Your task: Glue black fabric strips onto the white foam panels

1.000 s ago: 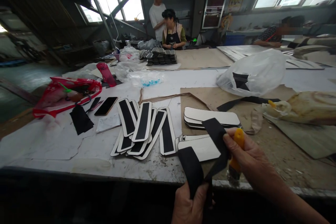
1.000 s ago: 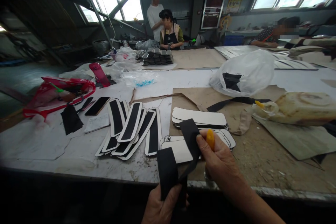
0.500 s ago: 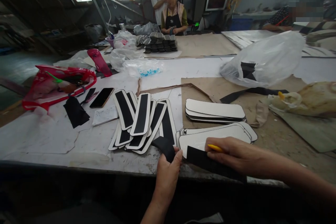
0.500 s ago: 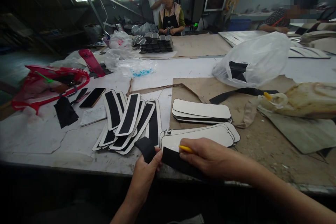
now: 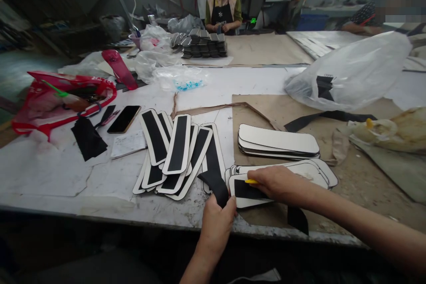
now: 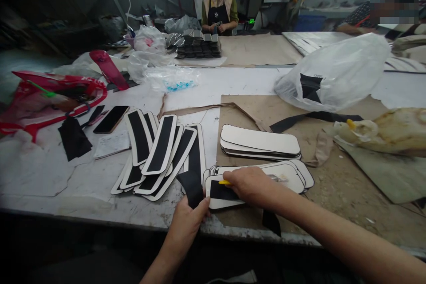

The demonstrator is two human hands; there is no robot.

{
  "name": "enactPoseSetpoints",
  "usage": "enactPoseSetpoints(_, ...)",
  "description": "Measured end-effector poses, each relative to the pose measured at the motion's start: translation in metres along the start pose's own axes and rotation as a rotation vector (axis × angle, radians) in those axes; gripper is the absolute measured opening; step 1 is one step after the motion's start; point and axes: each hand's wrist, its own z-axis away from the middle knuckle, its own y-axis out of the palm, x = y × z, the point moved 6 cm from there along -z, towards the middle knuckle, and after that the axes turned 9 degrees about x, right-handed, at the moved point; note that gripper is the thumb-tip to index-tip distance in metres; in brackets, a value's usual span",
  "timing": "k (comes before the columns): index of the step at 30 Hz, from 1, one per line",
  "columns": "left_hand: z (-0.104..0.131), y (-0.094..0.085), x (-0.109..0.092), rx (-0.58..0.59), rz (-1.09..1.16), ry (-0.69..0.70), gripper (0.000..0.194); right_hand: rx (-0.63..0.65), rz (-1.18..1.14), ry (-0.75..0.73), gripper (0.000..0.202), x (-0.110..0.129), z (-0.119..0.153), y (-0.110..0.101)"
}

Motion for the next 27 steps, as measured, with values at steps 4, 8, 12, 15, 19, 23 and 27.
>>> enactPoseSetpoints(4, 0.001, 0.000, 0.001, 0.029, 0.040, -0.001, 0.022, 0.023, -0.010, -0.035, 0.023, 0.001, 0.007, -0.010)
enactPoseSetpoints(8, 0.003, -0.001, 0.001, 0.046, 0.058, -0.003, 0.026, 0.063, -0.134, -0.111, 0.024, 0.005, 0.016, -0.024)
enactPoseSetpoints(12, 0.003, 0.000, -0.001, 0.052, 0.040, 0.010, 0.027, 0.075, -0.106, -0.083, 0.025, 0.005, 0.007, -0.022)
enactPoseSetpoints(15, 0.002, -0.001, 0.000, 0.040, 0.013, 0.006, 0.025, 0.096, -0.046, -0.013, 0.026, 0.002, -0.005, -0.012)
enactPoseSetpoints(19, 0.000, -0.001, 0.000, 0.044, -0.009, -0.003, 0.021, 0.101, -0.017, 0.020, 0.028, -0.001, -0.010, -0.007)
enactPoseSetpoints(23, -0.003, -0.002, -0.006, 0.023, -0.079, -0.017, 0.015, 0.096, 0.006, 0.012, 0.028, -0.003, -0.009, -0.004)
enactPoseSetpoints(27, -0.008, -0.004, -0.009, -0.042, -0.133, -0.060, 0.018, 0.069, 0.018, 0.006, 0.029, -0.003, -0.013, 0.000)
